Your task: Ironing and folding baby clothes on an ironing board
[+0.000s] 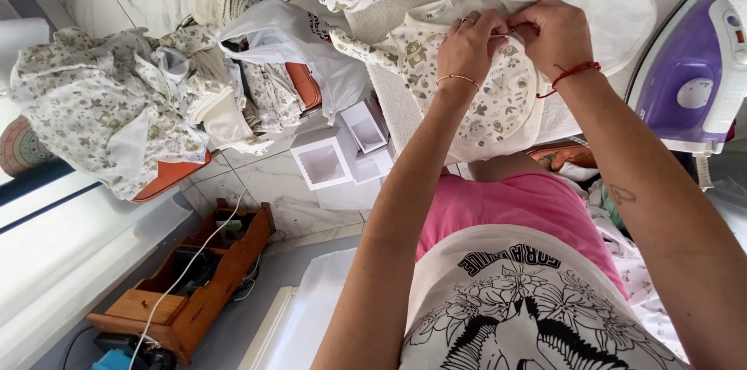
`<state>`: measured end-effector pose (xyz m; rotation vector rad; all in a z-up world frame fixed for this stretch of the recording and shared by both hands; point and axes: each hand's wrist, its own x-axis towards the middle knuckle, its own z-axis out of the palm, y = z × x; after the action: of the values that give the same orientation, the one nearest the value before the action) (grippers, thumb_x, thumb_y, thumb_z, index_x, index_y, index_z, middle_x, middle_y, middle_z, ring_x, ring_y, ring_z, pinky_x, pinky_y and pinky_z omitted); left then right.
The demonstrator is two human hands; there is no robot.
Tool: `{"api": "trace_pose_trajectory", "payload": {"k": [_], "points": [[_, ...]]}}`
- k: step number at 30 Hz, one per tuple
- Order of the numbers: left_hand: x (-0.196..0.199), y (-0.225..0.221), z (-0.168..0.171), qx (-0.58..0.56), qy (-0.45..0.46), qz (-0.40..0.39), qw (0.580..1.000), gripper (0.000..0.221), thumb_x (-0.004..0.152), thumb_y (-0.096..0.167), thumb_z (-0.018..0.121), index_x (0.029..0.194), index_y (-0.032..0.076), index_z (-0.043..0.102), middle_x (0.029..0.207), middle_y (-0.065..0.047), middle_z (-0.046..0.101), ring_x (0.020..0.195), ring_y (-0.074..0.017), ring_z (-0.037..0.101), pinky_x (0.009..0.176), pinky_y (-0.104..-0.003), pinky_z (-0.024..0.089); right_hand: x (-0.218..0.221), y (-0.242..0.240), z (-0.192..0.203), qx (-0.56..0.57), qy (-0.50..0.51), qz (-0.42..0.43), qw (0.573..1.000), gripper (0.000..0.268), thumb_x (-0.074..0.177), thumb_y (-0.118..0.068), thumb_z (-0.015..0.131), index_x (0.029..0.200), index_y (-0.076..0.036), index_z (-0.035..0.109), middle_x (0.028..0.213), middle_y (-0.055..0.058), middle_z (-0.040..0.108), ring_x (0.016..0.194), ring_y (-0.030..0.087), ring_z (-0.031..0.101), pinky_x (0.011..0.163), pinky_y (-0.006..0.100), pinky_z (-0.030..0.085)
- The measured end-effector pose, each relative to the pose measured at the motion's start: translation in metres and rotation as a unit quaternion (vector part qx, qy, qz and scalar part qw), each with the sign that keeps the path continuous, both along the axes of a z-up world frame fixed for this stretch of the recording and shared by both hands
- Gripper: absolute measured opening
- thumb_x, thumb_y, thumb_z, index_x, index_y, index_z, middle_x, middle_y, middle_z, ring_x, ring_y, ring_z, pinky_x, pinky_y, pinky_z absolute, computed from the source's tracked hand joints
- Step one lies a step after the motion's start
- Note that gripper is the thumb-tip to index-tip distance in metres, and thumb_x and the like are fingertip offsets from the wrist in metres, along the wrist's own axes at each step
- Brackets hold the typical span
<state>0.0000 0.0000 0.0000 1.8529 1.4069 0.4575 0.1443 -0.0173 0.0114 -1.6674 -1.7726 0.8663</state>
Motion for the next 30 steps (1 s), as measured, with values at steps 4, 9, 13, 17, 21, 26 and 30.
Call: {"api": "trace_pose_trajectory", "payload": {"k": [4, 9, 13, 17, 21, 26, 30], "points": [[0.005, 0.003, -0.006, -0.008, 0.033, 0.000, 0.999, 0.015, 0.074, 0.024, 0.060, 0.082, 0.018, 0.049, 0.075, -0.003, 0.056, 0.074, -0.0293, 0.056, 0.048, -0.041, 0.045, -0.001, -0.001, -0.003, -0.001, -0.007, -0.009, 1.000, 0.012, 0.076, 0.007, 0.067, 0.082, -0.003, 0.067, 0.079, 0.008, 0.059, 0.063, 0.016, 0.056, 0.062, 0.023, 0.049], [0.011, 0.006, -0.011, -0.017, 0.017, 0.005, 1.000, 0.012, 0.076, 0.015, 0.057, 0.080, 0.012, 0.045, 0.069, -0.006, 0.055, 0.069, -0.0274, 0.052, 0.051, -0.039, 0.043, 0.004, 0.003, -0.021, 0.002, -0.066, -0.001, 0.998, 0.017, 0.073, 0.006, 0.068, 0.082, -0.008, 0.070, 0.076, 0.007, 0.061, 0.063, 0.018, 0.057, 0.057, 0.025, 0.049], [0.020, 0.011, -0.006, -0.085, 0.091, 0.019, 0.992, 0.017, 0.075, 0.023, 0.059, 0.083, 0.016, 0.046, 0.078, -0.006, 0.056, 0.083, -0.0285, 0.052, 0.049, -0.043, 0.044, 0.011, 0.009, -0.020, -0.053, -0.091, 0.030, 0.994, 0.019, 0.074, 0.004, 0.065, 0.086, -0.010, 0.070, 0.078, 0.007, 0.063, 0.065, 0.019, 0.058, 0.062, 0.027, 0.050], [0.032, 0.021, 0.008, -0.143, 0.171, 0.024, 0.975, 0.008, 0.077, 0.018, 0.056, 0.082, 0.016, 0.050, 0.084, -0.005, 0.059, 0.086, -0.0261, 0.053, 0.055, -0.041, 0.046, 0.011, 0.015, -0.006, -0.102, -0.070, 0.038, 0.992, 0.020, 0.074, 0.008, 0.057, 0.087, -0.006, 0.061, 0.076, 0.009, 0.063, 0.070, 0.023, 0.061, 0.065, 0.030, 0.050], [0.044, 0.038, 0.033, -0.238, 0.291, -0.016, 0.927, 0.022, 0.077, 0.009, 0.057, 0.095, 0.021, 0.058, 0.096, -0.003, 0.061, 0.097, -0.0224, 0.052, 0.070, -0.037, 0.050, 0.010, 0.017, -0.001, -0.136, -0.043, 0.014, 0.990, 0.020, 0.073, 0.010, 0.057, 0.086, -0.002, 0.049, 0.070, 0.007, 0.060, 0.070, 0.024, 0.060, 0.061, 0.030, 0.048], [0.049, 0.051, 0.037, -0.273, 0.299, 0.015, 0.914, 0.023, 0.079, 0.001, 0.049, 0.092, 0.013, 0.064, 0.092, -0.005, 0.063, 0.092, -0.0210, 0.057, 0.065, -0.036, 0.053, 0.017, 0.012, -0.019, -0.100, -0.063, 0.020, 0.993, 0.023, 0.067, 0.010, 0.055, 0.085, -0.003, 0.050, 0.072, 0.006, 0.061, 0.069, 0.026, 0.059, 0.059, 0.032, 0.047], [0.049, 0.060, 0.050, -0.289, 0.322, 0.018, 0.901, 0.012, 0.080, 0.016, 0.057, 0.086, 0.013, 0.066, 0.083, -0.003, 0.065, 0.076, -0.0159, 0.061, 0.061, -0.028, 0.052, 0.017, 0.012, -0.017, -0.090, -0.053, 0.022, 0.994, 0.022, 0.070, 0.012, 0.057, 0.084, -0.003, 0.051, 0.073, 0.008, 0.061, 0.071, 0.029, 0.060, 0.061, 0.034, 0.050]]}}
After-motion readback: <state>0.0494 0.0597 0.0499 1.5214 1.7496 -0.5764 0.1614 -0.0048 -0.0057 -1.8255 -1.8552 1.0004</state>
